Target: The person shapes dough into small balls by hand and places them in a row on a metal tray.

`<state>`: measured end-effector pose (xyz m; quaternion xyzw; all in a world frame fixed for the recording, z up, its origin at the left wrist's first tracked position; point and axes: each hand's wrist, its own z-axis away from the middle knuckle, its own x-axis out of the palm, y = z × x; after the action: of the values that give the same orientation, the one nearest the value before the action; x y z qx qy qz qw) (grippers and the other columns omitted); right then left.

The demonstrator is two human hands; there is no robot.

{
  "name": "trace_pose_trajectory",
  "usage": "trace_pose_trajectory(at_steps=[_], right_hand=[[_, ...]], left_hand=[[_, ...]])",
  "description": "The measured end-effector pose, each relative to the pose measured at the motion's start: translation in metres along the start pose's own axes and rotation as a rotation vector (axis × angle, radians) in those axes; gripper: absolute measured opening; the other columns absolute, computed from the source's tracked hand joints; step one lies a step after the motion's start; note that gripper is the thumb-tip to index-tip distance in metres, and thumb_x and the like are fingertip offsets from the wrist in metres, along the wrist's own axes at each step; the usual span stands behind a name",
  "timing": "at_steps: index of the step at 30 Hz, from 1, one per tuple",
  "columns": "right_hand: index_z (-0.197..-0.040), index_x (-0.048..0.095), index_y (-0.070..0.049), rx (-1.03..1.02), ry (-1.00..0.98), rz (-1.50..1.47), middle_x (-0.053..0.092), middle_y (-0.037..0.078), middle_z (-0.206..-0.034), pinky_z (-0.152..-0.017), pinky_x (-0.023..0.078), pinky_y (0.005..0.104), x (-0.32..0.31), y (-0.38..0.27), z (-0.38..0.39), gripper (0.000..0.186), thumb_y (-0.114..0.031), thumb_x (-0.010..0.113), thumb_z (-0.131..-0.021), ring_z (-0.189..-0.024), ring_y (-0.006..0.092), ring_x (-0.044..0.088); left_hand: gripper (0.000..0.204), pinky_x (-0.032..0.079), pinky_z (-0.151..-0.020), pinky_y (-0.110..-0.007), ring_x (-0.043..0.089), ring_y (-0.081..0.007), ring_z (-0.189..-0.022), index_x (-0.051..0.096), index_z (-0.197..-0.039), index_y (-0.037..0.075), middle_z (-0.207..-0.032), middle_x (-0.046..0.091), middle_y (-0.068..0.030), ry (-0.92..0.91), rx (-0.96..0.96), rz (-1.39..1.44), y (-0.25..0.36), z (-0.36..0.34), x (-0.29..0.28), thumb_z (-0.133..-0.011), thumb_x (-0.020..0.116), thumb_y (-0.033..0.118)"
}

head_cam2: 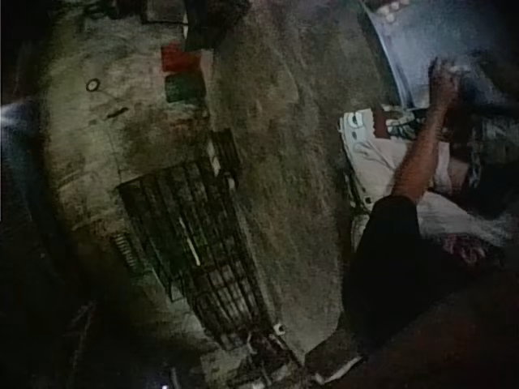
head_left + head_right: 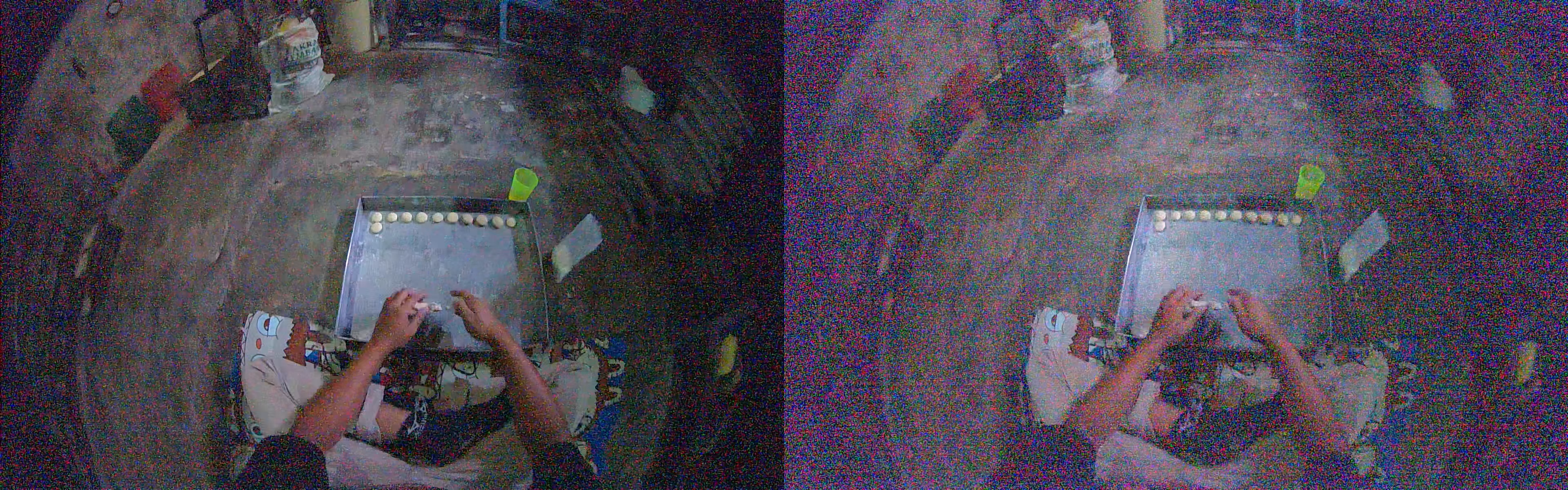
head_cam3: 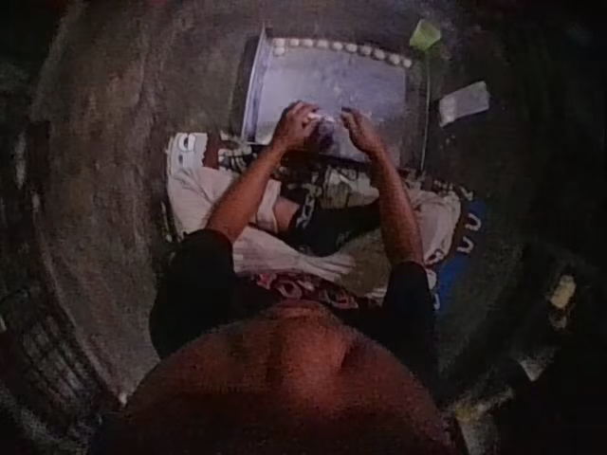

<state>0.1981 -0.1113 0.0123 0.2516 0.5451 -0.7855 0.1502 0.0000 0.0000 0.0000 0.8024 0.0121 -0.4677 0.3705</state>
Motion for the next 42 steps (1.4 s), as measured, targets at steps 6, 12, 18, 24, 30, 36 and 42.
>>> trace_pose_trajectory(at_steps=[6, 12, 18, 24, 30, 36, 42], right_hand=[[-0.11, 0.058, -0.001, -0.04, -0.148, -0.339, 0.064, 0.007, -0.09, -0.068, 0.047, 0.0293, 0.023, -0.006, -0.002, 0.039, -0.035, 0.044, -0.096, -0.076, 0.0136, 0.058], [-0.101, 0.059, 0.002, 0.066, -0.195, -0.187, 0.061, 0.006, -0.085, -0.064, 0.045, 0.0293, 0.004, -0.054, 0.008, 0.043, -0.038, 0.042, -0.097, -0.069, 0.0142, 0.055], [-0.104, 0.059, 0.0, -0.021, -0.223, -0.603, 0.059, 0.005, -0.089, -0.067, 0.043, 0.0283, 0.021, -0.017, 0.002, 0.033, -0.029, 0.046, -0.095, -0.07, 0.014, 0.05], [-0.115, 0.057, 0.0, -0.045, -0.208, -0.797, 0.06, 0.002, -0.091, -0.069, 0.043, 0.0284, 0.025, -0.022, 0.005, 0.032, -0.023, 0.05, -0.094, -0.074, 0.013, 0.05], [-0.107, 0.06, -0.003, -0.128, 0.001, -0.252, 0.063, 0.006, -0.079, -0.064, 0.046, 0.0346, 0.013, -0.051, 0.013, 0.026, -0.024, 0.054, -0.093, -0.069, 0.0158, 0.055], [-0.091, 0.059, -0.004, -0.086, 0.08, 0.199, 0.063, 0.015, -0.075, -0.061, 0.047, 0.0369, 0.015, -0.056, 0.016, 0.026, -0.027, 0.065, -0.084, -0.065, 0.0237, 0.06], [-0.083, 0.059, -0.003, -0.24, 0.139, 0.254, 0.064, 0.014, -0.075, -0.062, 0.048, 0.0389, 0.02, -0.065, 0.028, 0.029, -0.03, 0.07, -0.079, -0.067, 0.0301, 0.062]], left_hand=[[0.043, 0.046, -0.087, -0.039, 0.055, -0.0295, -0.101, 0.053, -0.121, 0.007, -0.108, 0.053, -0.0117, -0.098, 0.12, 0.078, 0.005, 0.01, -0.002, -0.081, 0.062, 0.017], [0.047, 0.046, -0.087, -0.038, 0.055, -0.0293, -0.101, 0.051, -0.125, 0.01, -0.11, 0.053, -0.0116, -0.039, 0.115, 0.195, 0.016, 0.008, -0.003, -0.08, 0.064, 0.019], [0.039, 0.047, -0.084, -0.038, 0.056, -0.0288, -0.096, 0.058, -0.118, 0.01, -0.105, 0.056, -0.0111, 0.024, 0.147, 0.016, 0.037, 0.002, -0.017, -0.082, 0.064, 0.024], [0.028, 0.048, -0.08, -0.034, 0.06, -0.026, -0.087, 0.063, -0.107, 0.008, -0.09, 0.062, -0.0088, -0.006, 0.007, 0.19, 0.018, 0.003, -0.002, -0.084, 0.063, 0.023], [0.024, 0.047, -0.083, -0.03, 0.061, -0.016, -0.093, 0.062, -0.105, 0.003, -0.1, 0.065, -0.0076, -0.078, -0.27, 0.599, 0.011, 0.003, -0.004, -0.09, 0.059, 0.021], [0.031, 0.046, -0.085, -0.03, 0.059, -0.0133, -0.094, 0.06, -0.111, 0.001, -0.101, 0.065, -0.0058, -0.29, -0.271, 0.851, -0.017, 0.012, 0.024, -0.091, 0.057, 0.024], [0.03, 0.047, -0.082, -0.028, 0.06, -0.0134, -0.088, 0.062, -0.114, 0.003, -0.097, 0.068, -0.0062, -0.477, -0.42, 0.651, -0.01, 0.013, 0.007, -0.092, 0.055, 0.023]])
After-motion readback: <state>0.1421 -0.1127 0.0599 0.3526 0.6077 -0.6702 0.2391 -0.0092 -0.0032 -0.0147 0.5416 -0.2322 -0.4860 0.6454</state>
